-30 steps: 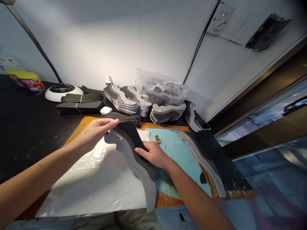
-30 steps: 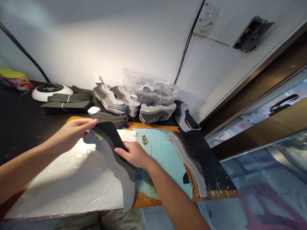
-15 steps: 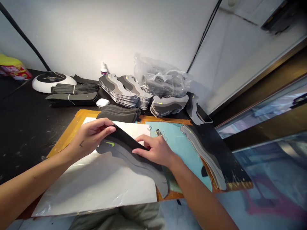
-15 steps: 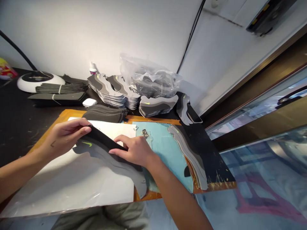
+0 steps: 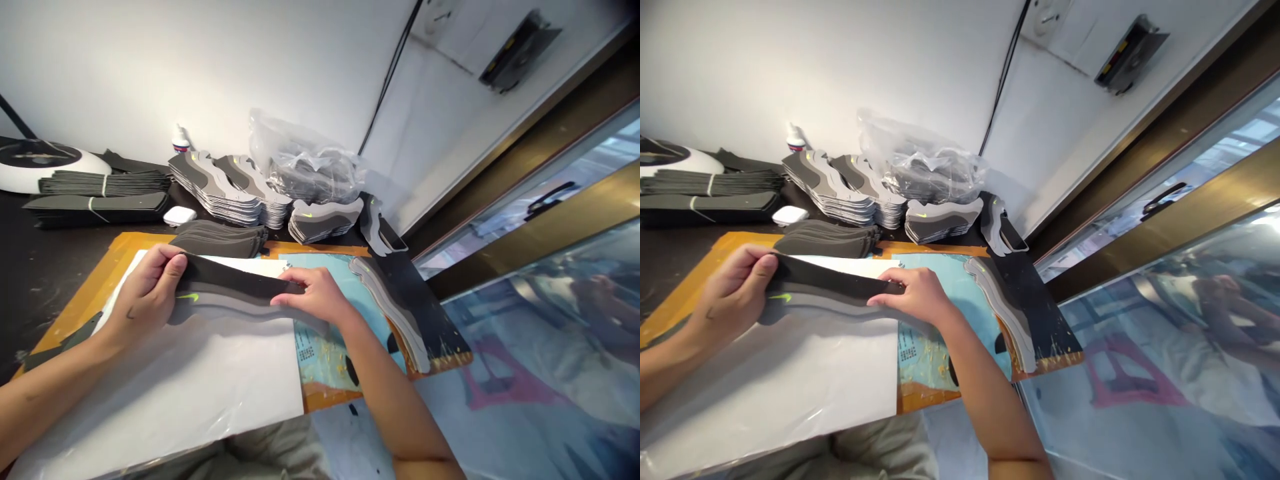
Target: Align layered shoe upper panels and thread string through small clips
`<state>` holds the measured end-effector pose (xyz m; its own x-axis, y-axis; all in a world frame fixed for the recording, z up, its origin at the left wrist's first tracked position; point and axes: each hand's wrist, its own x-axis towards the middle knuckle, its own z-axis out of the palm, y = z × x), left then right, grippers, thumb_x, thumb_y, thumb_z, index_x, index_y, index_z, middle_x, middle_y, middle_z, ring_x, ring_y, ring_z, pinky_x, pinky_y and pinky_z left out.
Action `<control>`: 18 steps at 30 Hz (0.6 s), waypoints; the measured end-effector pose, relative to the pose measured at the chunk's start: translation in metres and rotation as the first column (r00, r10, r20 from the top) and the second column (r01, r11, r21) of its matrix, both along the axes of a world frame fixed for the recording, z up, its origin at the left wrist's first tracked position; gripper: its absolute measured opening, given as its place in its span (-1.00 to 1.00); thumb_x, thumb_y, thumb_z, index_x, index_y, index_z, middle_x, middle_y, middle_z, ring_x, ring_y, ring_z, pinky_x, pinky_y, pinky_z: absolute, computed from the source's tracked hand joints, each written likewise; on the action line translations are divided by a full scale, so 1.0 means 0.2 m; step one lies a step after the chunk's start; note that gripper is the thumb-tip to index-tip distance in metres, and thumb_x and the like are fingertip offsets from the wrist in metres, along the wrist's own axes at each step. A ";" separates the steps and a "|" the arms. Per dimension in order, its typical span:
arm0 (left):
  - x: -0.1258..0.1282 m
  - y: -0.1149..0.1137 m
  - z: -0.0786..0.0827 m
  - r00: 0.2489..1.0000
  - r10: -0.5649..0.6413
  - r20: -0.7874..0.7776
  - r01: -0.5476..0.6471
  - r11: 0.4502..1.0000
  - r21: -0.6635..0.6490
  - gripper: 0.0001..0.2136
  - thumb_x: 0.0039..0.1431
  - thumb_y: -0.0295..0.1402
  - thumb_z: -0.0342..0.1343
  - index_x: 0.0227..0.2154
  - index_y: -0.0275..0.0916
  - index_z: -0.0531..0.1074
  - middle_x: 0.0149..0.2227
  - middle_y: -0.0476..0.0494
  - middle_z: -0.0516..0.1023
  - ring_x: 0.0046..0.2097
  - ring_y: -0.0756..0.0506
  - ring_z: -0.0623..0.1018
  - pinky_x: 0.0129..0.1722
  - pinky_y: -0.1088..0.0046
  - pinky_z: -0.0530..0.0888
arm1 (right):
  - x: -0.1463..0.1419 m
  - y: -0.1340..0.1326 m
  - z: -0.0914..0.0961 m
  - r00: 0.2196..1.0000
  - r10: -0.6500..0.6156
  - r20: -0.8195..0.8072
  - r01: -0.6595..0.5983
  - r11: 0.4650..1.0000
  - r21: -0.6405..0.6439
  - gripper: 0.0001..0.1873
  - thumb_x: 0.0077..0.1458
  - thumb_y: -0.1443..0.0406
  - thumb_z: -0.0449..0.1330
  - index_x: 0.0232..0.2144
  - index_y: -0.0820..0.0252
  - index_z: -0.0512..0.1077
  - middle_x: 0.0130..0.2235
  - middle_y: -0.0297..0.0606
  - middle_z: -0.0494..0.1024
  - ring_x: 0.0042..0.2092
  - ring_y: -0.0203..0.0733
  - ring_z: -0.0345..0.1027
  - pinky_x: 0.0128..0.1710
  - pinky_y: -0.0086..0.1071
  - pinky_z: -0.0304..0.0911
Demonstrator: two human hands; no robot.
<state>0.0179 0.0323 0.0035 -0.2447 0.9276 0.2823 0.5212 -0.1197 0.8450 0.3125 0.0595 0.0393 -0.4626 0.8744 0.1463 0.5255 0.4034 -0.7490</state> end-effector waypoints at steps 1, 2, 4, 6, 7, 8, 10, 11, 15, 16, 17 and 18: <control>0.00 0.00 0.00 1.000 0.002 -0.002 -0.002 1.000 -0.021 -0.71 0.32 -0.02 -0.03 -0.28 -0.14 0.32 -0.43 0.05 0.28 -0.41 -0.05 0.29 -0.42 0.43 0.25 | 0.00 0.00 -0.01 1.000 -0.005 -0.013 0.005 1.000 -0.010 -0.71 -0.01 0.11 0.48 -0.26 0.10 0.62 -0.34 -0.42 0.62 -0.36 -0.32 0.34 -0.28 -0.44 0.16; 0.01 0.00 0.01 1.000 0.005 -0.011 -0.006 1.000 -0.030 -0.70 0.32 -0.01 -0.04 -0.29 -0.13 0.32 -0.45 0.06 0.27 -0.44 -0.05 0.28 -0.45 0.43 0.25 | 0.00 0.01 -0.01 1.000 -0.010 -0.020 0.009 1.000 -0.018 -0.73 0.02 0.11 0.46 -0.26 0.11 0.62 -0.34 -0.41 0.62 -0.35 -0.32 0.34 -0.28 -0.44 0.16; 0.01 -0.01 0.01 0.998 0.012 -0.054 -0.012 1.000 -0.004 -0.71 0.31 -0.01 -0.06 -0.30 -0.13 0.32 -0.47 0.06 0.28 -0.45 -0.06 0.29 -0.45 0.42 0.27 | -0.01 0.01 -0.02 1.000 -0.011 -0.015 0.011 1.000 -0.018 -0.77 0.09 0.11 0.41 -0.28 0.11 0.61 -0.35 -0.41 0.61 -0.36 -0.31 0.34 -0.29 -0.45 0.15; 0.02 -0.01 0.02 0.994 0.004 -0.112 0.002 0.999 0.051 -0.72 0.31 -0.03 -0.08 -0.32 -0.12 0.31 -0.47 0.05 0.30 -0.44 -0.07 0.33 -0.45 0.42 0.30 | -0.01 0.01 -0.03 1.000 -0.015 0.023 0.014 1.000 0.004 -0.81 0.17 0.12 0.35 -0.30 0.10 0.60 -0.36 -0.42 0.60 -0.35 -0.30 0.36 -0.30 -0.45 0.14; 0.02 -0.01 0.02 0.990 -0.012 -0.140 0.021 0.998 0.067 -0.73 0.31 -0.04 -0.09 -0.32 -0.12 0.31 -0.48 0.05 0.30 -0.45 -0.07 0.34 -0.46 0.43 0.31 | -0.01 0.02 -0.03 0.998 -0.028 0.062 0.027 0.999 0.029 -0.83 0.20 0.13 0.32 -0.30 0.08 0.60 -0.35 -0.43 0.60 -0.34 -0.30 0.37 -0.30 -0.44 0.13; 0.02 -0.01 0.02 0.985 -0.034 -0.168 0.047 0.996 0.075 -0.73 0.31 -0.05 -0.09 -0.32 -0.12 0.31 -0.49 0.05 0.30 -0.46 -0.08 0.34 -0.48 0.43 0.31 | -0.01 0.02 -0.03 0.992 -0.053 0.111 0.046 0.997 0.067 -0.84 0.24 0.15 0.29 -0.29 0.07 0.60 -0.34 -0.43 0.61 -0.32 -0.28 0.38 -0.30 -0.44 0.13; 0.03 0.00 0.01 0.974 -0.073 -0.216 0.096 0.991 0.097 -0.74 0.31 -0.05 -0.10 -0.32 -0.11 0.30 -0.52 0.05 0.31 -0.49 -0.08 0.35 -0.51 0.43 0.32 | -0.02 0.02 -0.03 0.967 -0.132 0.217 0.091 0.977 0.191 -0.84 0.30 0.18 0.24 -0.28 0.05 0.60 -0.30 -0.41 0.63 -0.26 -0.24 0.42 -0.28 -0.41 0.14; 0.03 0.00 0.01 0.969 -0.079 -0.232 0.107 0.988 0.114 -0.74 0.31 -0.05 -0.11 -0.32 -0.10 0.30 -0.52 0.05 0.32 -0.50 -0.09 0.36 -0.52 0.42 0.33 | -0.02 0.02 -0.04 0.951 -0.175 0.255 0.103 0.957 0.273 -0.83 0.32 0.19 0.22 -0.27 0.04 0.60 -0.27 -0.39 0.65 -0.21 -0.22 0.43 -0.24 -0.39 0.15; 0.07 -0.03 -0.02 0.970 -0.063 -0.236 0.100 0.984 0.146 -0.73 0.28 -0.02 -0.10 -0.30 -0.07 0.33 -0.59 0.07 0.38 -0.58 -0.10 0.40 -0.58 0.43 0.34 | -0.10 -0.03 -0.04 0.939 -0.213 0.270 0.023 0.822 0.569 -0.69 0.36 0.06 0.15 -0.03 0.05 0.56 -0.08 -0.27 0.65 -0.05 -0.14 0.43 -0.03 -0.32 0.20; 0.08 -0.04 -0.03 0.971 -0.086 -0.222 0.117 0.985 0.129 -0.72 0.27 -0.01 -0.11 -0.30 -0.06 0.33 -0.61 0.08 0.37 -0.60 -0.10 0.40 -0.60 0.43 0.32 | -0.12 -0.05 -0.04 0.945 -0.183 0.271 -0.020 0.793 0.608 -0.62 0.36 0.01 0.12 0.02 0.07 0.53 -0.08 -0.25 0.65 -0.05 -0.14 0.43 -0.02 -0.32 0.21; 0.10 -0.05 -0.04 0.971 -0.126 -0.202 0.150 0.983 0.105 -0.72 0.26 0.01 -0.10 -0.30 -0.06 0.34 -0.63 0.08 0.38 -0.62 -0.11 0.40 -0.61 0.43 0.32 | -0.15 -0.08 -0.04 0.947 -0.150 0.285 -0.066 0.776 0.627 -0.57 0.37 -0.01 0.08 0.05 0.09 0.50 -0.10 -0.25 0.65 -0.08 -0.16 0.45 -0.06 -0.34 0.21; 0.12 -0.07 -0.05 0.970 -0.170 -0.176 0.187 0.979 0.082 -0.71 0.25 0.02 -0.10 -0.30 -0.05 0.34 -0.63 0.08 0.39 -0.63 -0.11 0.40 -0.61 0.42 0.33 | -0.17 -0.10 -0.04 0.943 -0.117 0.311 -0.111 0.771 0.627 -0.56 0.39 -0.02 0.04 0.04 0.10 0.49 -0.15 -0.26 0.66 -0.14 -0.19 0.47 -0.13 -0.36 0.21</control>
<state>0.0412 0.0186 -0.0056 -0.0195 0.9180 0.3961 0.6165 -0.3008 0.7276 0.2779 0.0387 0.0323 -0.5791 0.6372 0.5085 0.6859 0.7180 -0.1186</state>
